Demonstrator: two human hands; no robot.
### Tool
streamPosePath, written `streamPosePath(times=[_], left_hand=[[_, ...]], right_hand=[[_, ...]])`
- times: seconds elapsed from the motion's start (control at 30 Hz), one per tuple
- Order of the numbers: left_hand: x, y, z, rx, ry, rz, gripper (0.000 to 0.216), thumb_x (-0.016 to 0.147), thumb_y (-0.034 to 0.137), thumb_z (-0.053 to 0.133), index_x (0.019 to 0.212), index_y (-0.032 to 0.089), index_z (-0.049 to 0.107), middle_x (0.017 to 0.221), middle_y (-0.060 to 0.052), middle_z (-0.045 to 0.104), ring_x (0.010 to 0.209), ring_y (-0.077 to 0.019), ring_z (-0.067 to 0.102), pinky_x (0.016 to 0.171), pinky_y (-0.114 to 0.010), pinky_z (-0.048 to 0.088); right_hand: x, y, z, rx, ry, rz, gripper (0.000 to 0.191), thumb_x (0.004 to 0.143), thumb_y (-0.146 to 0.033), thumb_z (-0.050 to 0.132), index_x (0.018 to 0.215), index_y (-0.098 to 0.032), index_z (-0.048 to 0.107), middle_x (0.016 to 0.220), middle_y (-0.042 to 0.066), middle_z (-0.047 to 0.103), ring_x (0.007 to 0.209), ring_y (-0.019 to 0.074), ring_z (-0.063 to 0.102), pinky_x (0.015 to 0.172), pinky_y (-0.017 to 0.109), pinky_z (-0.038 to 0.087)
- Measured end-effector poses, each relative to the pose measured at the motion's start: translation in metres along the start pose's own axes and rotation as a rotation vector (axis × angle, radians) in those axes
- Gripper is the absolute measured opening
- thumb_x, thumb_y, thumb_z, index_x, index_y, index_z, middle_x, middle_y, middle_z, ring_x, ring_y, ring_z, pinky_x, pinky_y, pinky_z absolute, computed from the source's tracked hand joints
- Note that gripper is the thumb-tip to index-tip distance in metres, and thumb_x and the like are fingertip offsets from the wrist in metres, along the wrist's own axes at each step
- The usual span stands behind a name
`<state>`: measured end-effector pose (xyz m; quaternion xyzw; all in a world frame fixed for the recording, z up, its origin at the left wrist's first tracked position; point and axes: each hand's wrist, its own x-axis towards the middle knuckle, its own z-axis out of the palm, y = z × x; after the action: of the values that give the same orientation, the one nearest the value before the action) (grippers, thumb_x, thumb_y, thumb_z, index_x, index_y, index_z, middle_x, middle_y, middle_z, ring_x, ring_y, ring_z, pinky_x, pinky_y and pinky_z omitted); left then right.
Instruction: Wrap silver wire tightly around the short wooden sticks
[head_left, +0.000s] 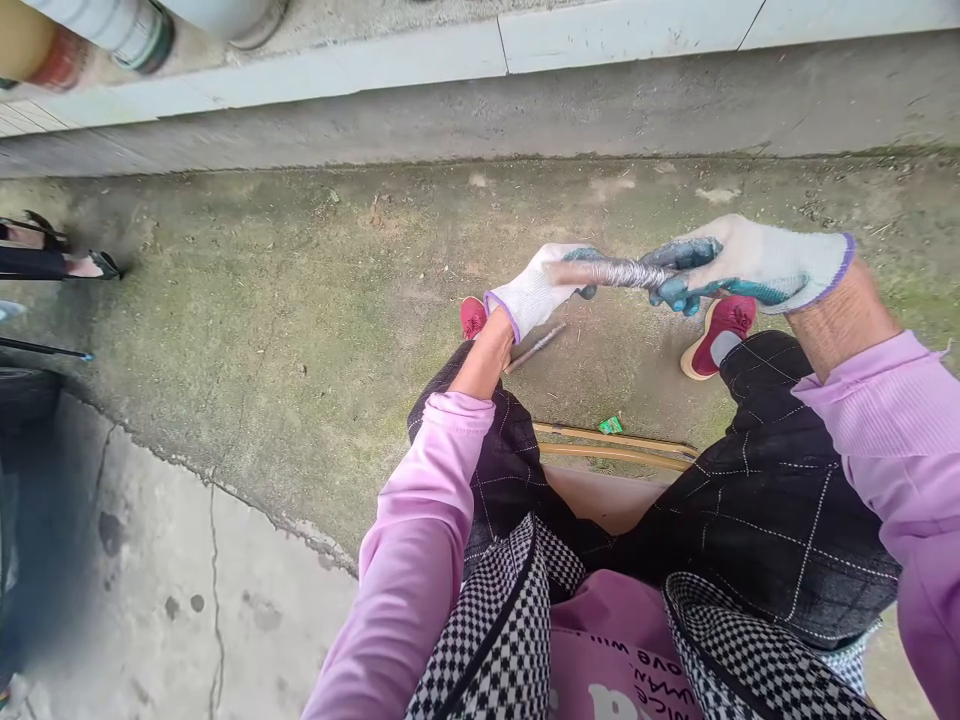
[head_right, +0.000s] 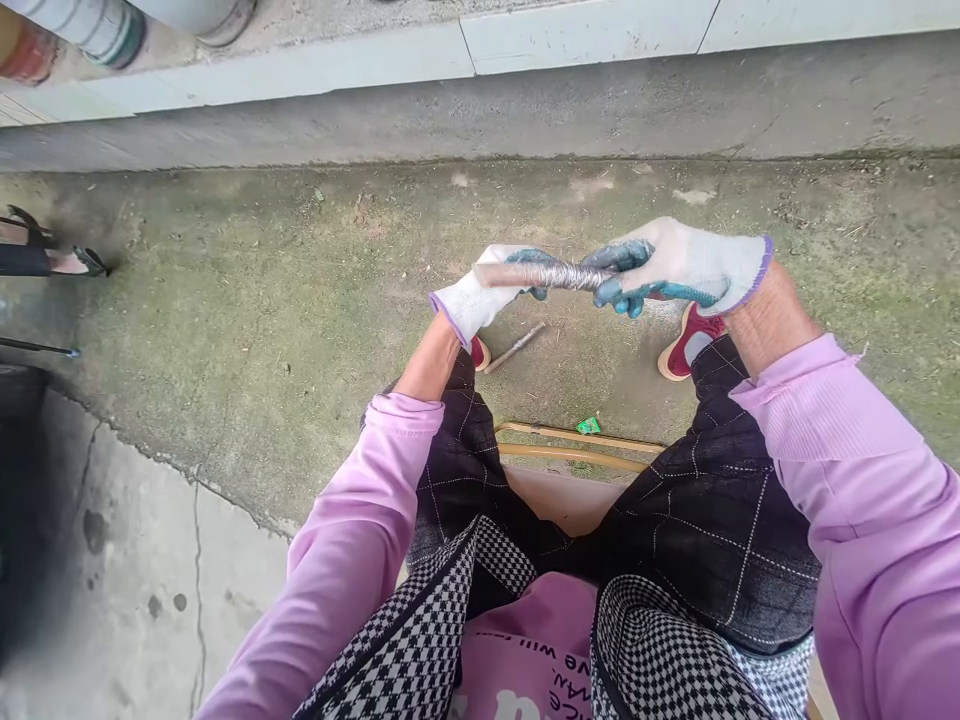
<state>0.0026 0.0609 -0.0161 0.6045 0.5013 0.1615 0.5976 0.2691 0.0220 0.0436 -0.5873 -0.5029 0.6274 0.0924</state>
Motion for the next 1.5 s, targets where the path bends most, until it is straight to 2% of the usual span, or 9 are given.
streamPosePath(times=[0.13,0.37,0.53,0.7,0.83,0.93,1.23,1.37,1.5], left_hand=[[-0.007,0.001,0.008,0.022,-0.027,0.000,0.017,0.105,0.015,0.067,0.098,0.016,0.083,0.086,-0.003,0.077,0.082,-0.0155,0.066,0.089,-0.032,0.057],[-0.011,-0.011,0.014,0.282,-0.080,0.114,0.020,0.097,0.015,0.067,0.080,0.022,0.073,0.082,0.001,0.070,0.082,-0.0172,0.062,0.089,-0.033,0.054],[-0.015,-0.002,0.020,0.205,-0.063,-0.012,0.023,0.101,0.010,0.067,0.082,0.021,0.074,0.077,0.002,0.069,0.075,-0.0132,0.063,0.079,-0.027,0.054],[-0.018,0.018,0.028,-0.129,0.055,-0.229,0.012,0.114,0.027,0.077,0.117,0.016,0.082,0.072,0.004,0.069,0.061,-0.0087,0.062,0.068,-0.021,0.053],[-0.012,0.023,0.026,-0.330,0.102,-0.321,0.054,0.111,0.067,0.085,0.133,0.018,0.080,0.062,0.007,0.063,0.055,-0.0103,0.062,0.072,-0.023,0.061],[-0.006,0.019,0.022,-0.413,0.161,-0.298,0.057,0.110,0.075,0.083,0.127,0.020,0.079,0.059,0.007,0.060,0.055,-0.0127,0.063,0.075,-0.028,0.066],[-0.009,0.020,0.020,-0.383,0.168,-0.166,0.042,0.116,0.060,0.078,0.123,0.018,0.080,0.079,-0.003,0.079,0.075,-0.0178,0.079,0.088,-0.035,0.070],[-0.007,0.016,0.022,-0.402,0.165,-0.109,0.028,0.118,0.043,0.076,0.129,0.017,0.079,0.090,-0.003,0.083,0.070,-0.0129,0.075,0.081,-0.028,0.065],[-0.012,0.014,0.031,-0.339,0.112,-0.155,0.022,0.113,0.025,0.075,0.132,0.014,0.082,0.083,-0.001,0.080,0.071,-0.0115,0.073,0.080,-0.027,0.063]], right_hand=[[0.010,-0.002,0.006,0.111,0.163,-0.130,0.052,0.088,-0.017,0.095,0.139,-0.011,0.088,0.113,0.012,0.087,0.079,0.0161,0.068,0.074,0.031,0.062],[0.029,-0.006,0.019,-0.692,0.316,-0.016,0.036,0.106,-0.026,0.080,0.140,-0.023,0.091,0.114,0.010,0.091,0.105,0.0328,0.083,0.101,0.044,0.065],[0.039,0.008,0.015,-0.868,0.311,-0.089,0.028,0.107,-0.035,0.076,0.130,-0.030,0.091,0.116,0.011,0.093,0.109,0.0389,0.084,0.100,0.049,0.067],[0.024,-0.008,0.019,-0.750,0.355,-0.057,0.037,0.110,-0.033,0.072,0.143,-0.034,0.088,0.129,0.009,0.093,0.123,0.0391,0.083,0.113,0.052,0.066],[0.013,-0.024,0.029,-0.717,0.366,-0.052,0.045,0.111,-0.030,0.072,0.154,-0.029,0.086,0.139,0.010,0.091,0.127,0.0370,0.083,0.119,0.053,0.064],[0.011,-0.022,0.031,-0.630,0.348,-0.098,0.042,0.108,-0.028,0.075,0.148,-0.027,0.087,0.133,0.010,0.091,0.123,0.0364,0.083,0.119,0.052,0.063],[0.013,-0.002,0.030,0.020,0.037,-0.158,0.058,0.095,-0.071,0.095,0.131,-0.028,0.081,0.102,0.010,0.085,0.076,0.0261,0.073,0.068,0.040,0.065],[0.017,-0.005,0.038,0.057,0.166,-0.153,0.045,0.105,-0.052,0.084,0.142,-0.027,0.081,0.107,0.009,0.083,0.071,0.0213,0.064,0.063,0.035,0.057],[0.016,-0.016,0.037,-0.088,0.334,-0.086,0.060,0.110,-0.028,0.069,0.170,-0.024,0.071,0.120,0.010,0.086,0.074,0.0207,0.064,0.073,0.036,0.057]])
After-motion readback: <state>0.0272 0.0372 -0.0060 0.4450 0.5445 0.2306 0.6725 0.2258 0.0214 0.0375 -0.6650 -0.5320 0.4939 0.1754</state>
